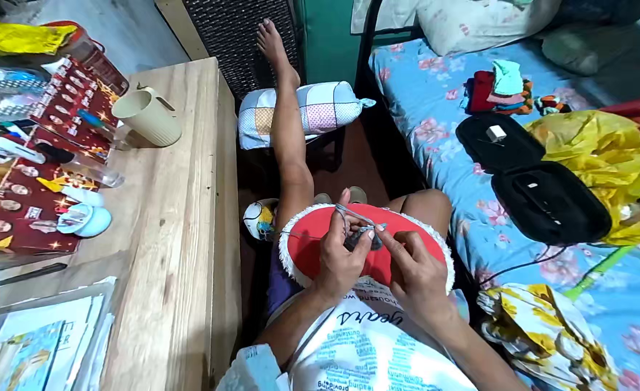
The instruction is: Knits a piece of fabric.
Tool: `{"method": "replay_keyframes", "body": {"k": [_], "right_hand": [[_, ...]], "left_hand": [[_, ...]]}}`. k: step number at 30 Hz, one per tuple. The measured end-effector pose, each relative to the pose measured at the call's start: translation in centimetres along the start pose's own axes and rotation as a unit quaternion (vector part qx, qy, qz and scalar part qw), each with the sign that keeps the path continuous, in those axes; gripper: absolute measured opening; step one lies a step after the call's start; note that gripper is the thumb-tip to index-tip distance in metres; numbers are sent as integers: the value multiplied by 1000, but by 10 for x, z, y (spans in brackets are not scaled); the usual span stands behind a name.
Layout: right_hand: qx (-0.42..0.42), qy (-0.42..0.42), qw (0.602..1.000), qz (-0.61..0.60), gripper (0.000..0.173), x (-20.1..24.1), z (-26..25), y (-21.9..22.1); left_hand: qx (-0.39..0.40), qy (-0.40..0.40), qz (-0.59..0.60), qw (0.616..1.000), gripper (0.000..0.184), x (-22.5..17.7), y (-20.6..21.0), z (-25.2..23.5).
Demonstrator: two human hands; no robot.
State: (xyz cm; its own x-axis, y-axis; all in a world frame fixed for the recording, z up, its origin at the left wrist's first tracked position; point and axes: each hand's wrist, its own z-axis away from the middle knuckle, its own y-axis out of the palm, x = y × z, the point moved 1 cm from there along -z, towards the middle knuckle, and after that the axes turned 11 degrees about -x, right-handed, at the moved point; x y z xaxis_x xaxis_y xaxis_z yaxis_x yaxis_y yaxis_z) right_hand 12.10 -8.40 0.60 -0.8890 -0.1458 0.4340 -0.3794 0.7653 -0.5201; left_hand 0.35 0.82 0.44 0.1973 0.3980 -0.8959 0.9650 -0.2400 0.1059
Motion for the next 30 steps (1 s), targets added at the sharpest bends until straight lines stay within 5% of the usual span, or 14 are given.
{"method": "replay_keyframes", "body": {"k": [4, 8, 12, 16, 19, 22, 27, 30], "right_hand": [[6, 92, 986, -141, 45, 4, -2, 10], [46, 256, 880, -397, 51, -4, -16, 16], [-8, 37, 986, -165, 45, -15, -12, 17], [12, -36, 998, -47, 46, -13, -19, 1], [98, 95, 971, -196, 50, -24, -25, -7], [167, 270, 872, -373, 52, -31, -33, -9], [161, 265, 870, -383, 50, -24, -35, -2], [150, 331, 819, -444, 49, -18, -41, 3]], "left_hand": [[-21, 10, 20, 1000, 69, 3, 0, 0], [8, -46, 83, 995, 72, -2, -6, -6], [22, -50, 64, 996, 70, -5, -14, -14], [33, -66, 49, 996, 63, -5, -19, -19], [49, -83, 75, 992, 63, -1, -19, -20], [72, -20, 41, 996, 61, 0, -18, -14], [61, 142, -109, 982, 45, 4, -10, -2], [25, 180, -108, 977, 39, 6, -5, 2]]}}
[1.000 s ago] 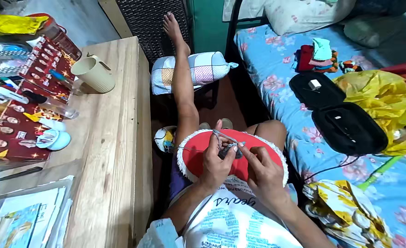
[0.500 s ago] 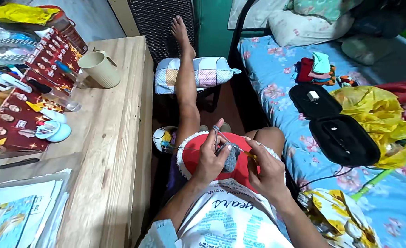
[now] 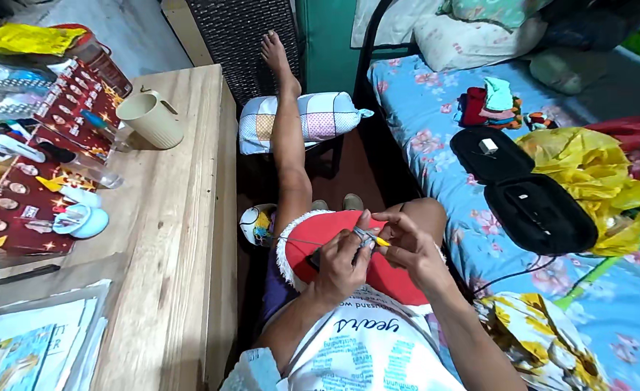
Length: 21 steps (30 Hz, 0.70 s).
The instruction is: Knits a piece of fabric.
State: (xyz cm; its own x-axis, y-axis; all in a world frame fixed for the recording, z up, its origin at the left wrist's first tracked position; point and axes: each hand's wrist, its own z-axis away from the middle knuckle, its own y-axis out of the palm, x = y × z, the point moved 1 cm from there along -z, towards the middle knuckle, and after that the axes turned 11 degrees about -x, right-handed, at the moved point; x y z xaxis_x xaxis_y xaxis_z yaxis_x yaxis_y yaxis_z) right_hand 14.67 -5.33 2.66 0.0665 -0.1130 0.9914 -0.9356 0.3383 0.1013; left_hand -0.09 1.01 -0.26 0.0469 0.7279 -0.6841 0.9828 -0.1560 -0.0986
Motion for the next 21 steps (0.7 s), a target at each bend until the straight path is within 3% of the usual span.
{"method": "replay_keyframes", "body": {"k": [2, 4, 8, 13, 17, 19, 21], "right_hand": [[-4, 25, 995, -97, 51, -5, -1, 3], [-26, -50, 992, -109, 49, -17, 4, 7], [-104, -293, 945, 97, 19, -37, 12, 7], [-110, -396, 885, 218, 11, -33, 12, 2], [-62, -370, 909, 183, 11, -35, 12, -4], [-35, -274, 957, 89, 10, -38, 14, -7], [-9, -118, 992, -52, 17, -37, 16, -10]], "left_hand": [[-26, -36, 47, 998, 40, -3, 0, -2], [-34, -72, 98, 992, 43, -6, -2, -7], [-16, -79, 97, 992, 43, -8, -9, -12], [57, -119, 136, 982, 41, -6, -27, -26], [101, -213, 221, 946, 46, -2, -35, -34], [109, -250, 262, 926, 45, -1, -36, -34], [111, -284, 297, 905, 44, 0, -34, -34]]}}
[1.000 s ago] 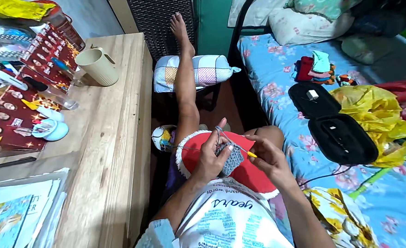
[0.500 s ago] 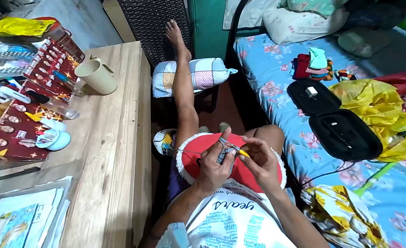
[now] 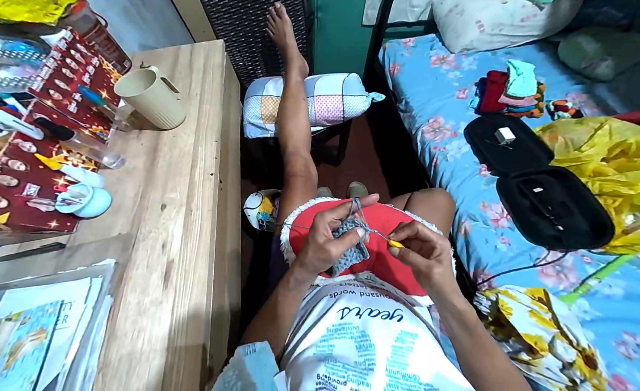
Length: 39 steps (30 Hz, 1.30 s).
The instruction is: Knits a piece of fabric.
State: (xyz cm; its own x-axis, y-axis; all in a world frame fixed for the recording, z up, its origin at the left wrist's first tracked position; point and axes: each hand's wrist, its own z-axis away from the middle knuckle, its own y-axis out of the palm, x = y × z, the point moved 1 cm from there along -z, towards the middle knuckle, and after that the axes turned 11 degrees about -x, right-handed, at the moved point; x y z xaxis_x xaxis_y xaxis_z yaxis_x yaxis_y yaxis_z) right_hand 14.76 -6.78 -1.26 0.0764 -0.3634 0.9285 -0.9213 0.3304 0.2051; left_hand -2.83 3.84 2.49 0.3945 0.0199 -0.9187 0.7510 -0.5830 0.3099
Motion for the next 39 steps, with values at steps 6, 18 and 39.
{"method": "replay_keyframes", "body": {"k": [6, 18, 39], "right_hand": [[-7, 168, 985, -36, 17, 12, -4, 5], [-65, -157, 974, 147, 10, 6, -4, 16], [-35, -111, 984, 135, 18, -3, -6, 6]], "left_hand": [[-62, 124, -213, 967, 37, 17, 9, 2], [-40, 99, -72, 992, 39, 4, 19, 4], [-44, -49, 0, 998, 19, 28, 9, -5]]}}
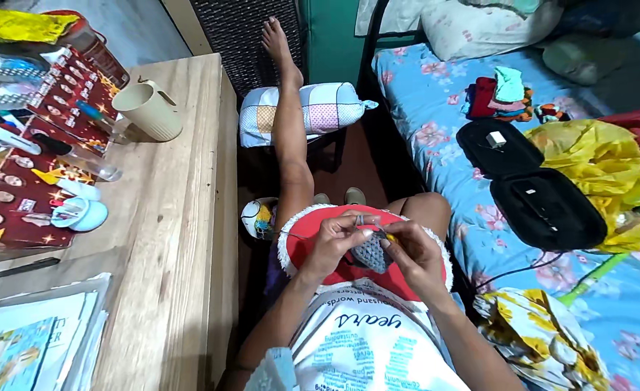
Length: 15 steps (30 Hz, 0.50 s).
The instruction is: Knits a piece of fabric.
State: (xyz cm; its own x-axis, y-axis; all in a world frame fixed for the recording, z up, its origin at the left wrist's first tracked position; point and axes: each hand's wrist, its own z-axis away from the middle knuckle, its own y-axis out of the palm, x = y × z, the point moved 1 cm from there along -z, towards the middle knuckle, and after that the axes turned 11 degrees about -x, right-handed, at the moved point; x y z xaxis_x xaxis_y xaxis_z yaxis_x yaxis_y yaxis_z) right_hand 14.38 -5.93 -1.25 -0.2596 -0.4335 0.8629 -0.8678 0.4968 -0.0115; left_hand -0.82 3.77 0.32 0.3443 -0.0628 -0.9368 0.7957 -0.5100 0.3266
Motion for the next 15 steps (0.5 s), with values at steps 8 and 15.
{"method": "replay_keyframes", "body": {"k": [8, 15], "right_hand": [[16, -69, 982, 175, 17, 2, -10, -16], [22, 213, 953, -216, 32, 0, -10, -15]], "left_hand": [[108, 67, -368, 921, 35, -39, -29, 1], [217, 76, -126, 965, 37, -20, -63, -11]]}}
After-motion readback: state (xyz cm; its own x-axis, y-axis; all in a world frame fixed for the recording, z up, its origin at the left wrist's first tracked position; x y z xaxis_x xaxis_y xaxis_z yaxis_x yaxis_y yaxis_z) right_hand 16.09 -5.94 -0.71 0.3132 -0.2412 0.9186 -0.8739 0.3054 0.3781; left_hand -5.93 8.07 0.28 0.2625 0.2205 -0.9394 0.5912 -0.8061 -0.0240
